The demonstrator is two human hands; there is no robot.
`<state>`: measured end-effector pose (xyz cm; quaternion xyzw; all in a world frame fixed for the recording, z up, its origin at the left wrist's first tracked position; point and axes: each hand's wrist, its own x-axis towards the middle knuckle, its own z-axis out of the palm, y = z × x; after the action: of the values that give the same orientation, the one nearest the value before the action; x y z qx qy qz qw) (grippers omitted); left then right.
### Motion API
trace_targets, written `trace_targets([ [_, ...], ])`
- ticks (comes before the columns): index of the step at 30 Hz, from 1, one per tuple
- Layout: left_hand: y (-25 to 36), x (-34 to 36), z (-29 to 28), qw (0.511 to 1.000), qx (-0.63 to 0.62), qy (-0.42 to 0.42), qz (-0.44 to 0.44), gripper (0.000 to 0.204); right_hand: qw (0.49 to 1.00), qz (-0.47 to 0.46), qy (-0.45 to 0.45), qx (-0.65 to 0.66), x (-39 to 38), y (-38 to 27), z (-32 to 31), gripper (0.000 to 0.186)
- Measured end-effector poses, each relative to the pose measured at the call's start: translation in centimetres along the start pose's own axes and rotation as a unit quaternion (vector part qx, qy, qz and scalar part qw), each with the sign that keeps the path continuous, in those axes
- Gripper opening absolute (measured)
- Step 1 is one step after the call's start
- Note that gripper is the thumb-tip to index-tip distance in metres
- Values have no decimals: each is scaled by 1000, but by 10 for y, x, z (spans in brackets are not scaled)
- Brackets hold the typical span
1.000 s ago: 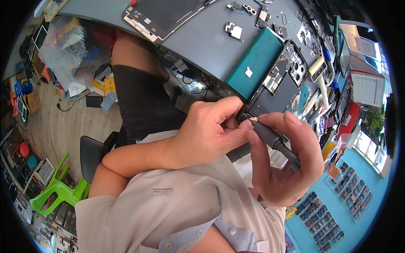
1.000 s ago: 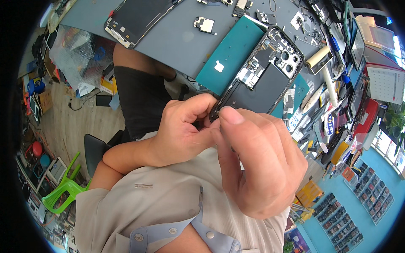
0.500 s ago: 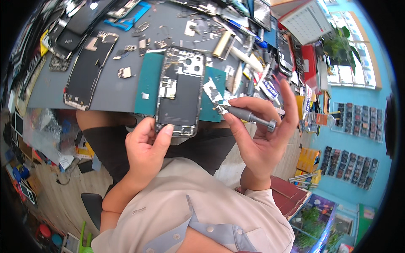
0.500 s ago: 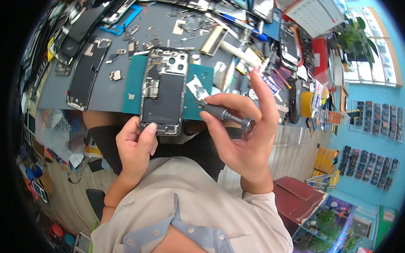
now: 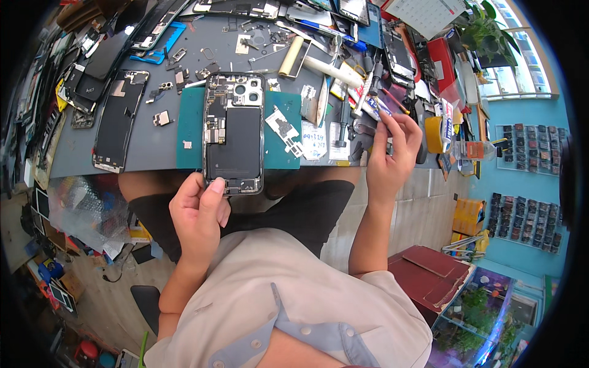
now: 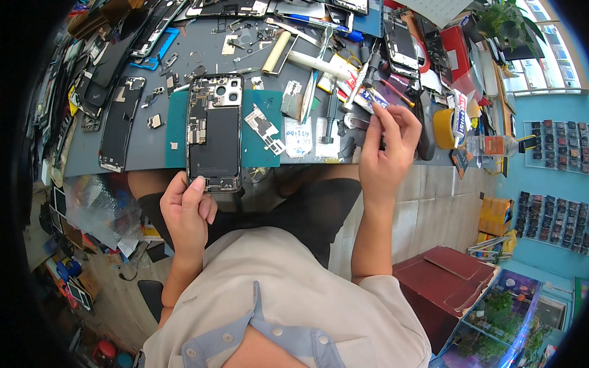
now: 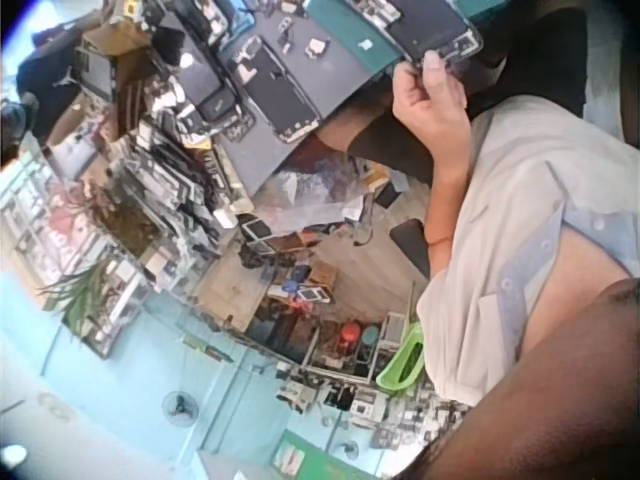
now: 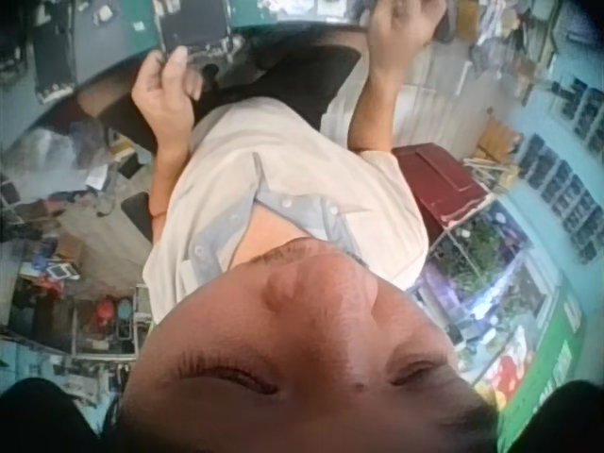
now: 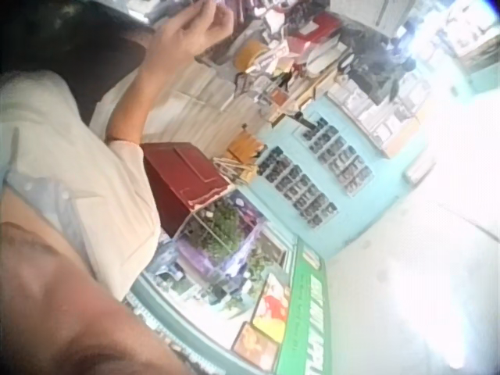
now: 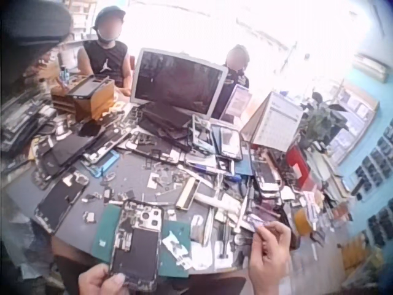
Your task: The person uses a screwdriver to remove screws from the bottom and top of a disassembled smartphone. They carefully unscrew multiple fasteners around the device's frame and place them on the workbench while holding the phone steady.
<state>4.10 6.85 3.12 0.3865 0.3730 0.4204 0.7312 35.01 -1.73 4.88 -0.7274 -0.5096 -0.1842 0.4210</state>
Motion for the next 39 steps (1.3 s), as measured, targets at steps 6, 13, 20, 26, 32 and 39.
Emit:
trace_targets([
  [6,-2,-1,0,1000,7,-3,4,23,991,-61,-118,-13,11,-3,-6,26],
  [13,-5,-1,0,1000,18,-1,17,23,994,-18,-99,32,26,4,-16,27],
  [20,0,-2,2,1000,-4,-8,-1,22,938,-216,-231,-141,98,30,-19,37],
  [26,1,-4,-9,998,43,-37,-7,21,845,-356,-290,-275,121,46,-10,41],
  [32,-4,-4,-12,997,41,-64,22,16,907,-304,-233,-176,131,49,-22,32],
  [39,-9,-1,-7,998,27,-55,34,20,902,-11,-180,393,82,-67,-18,23],
])
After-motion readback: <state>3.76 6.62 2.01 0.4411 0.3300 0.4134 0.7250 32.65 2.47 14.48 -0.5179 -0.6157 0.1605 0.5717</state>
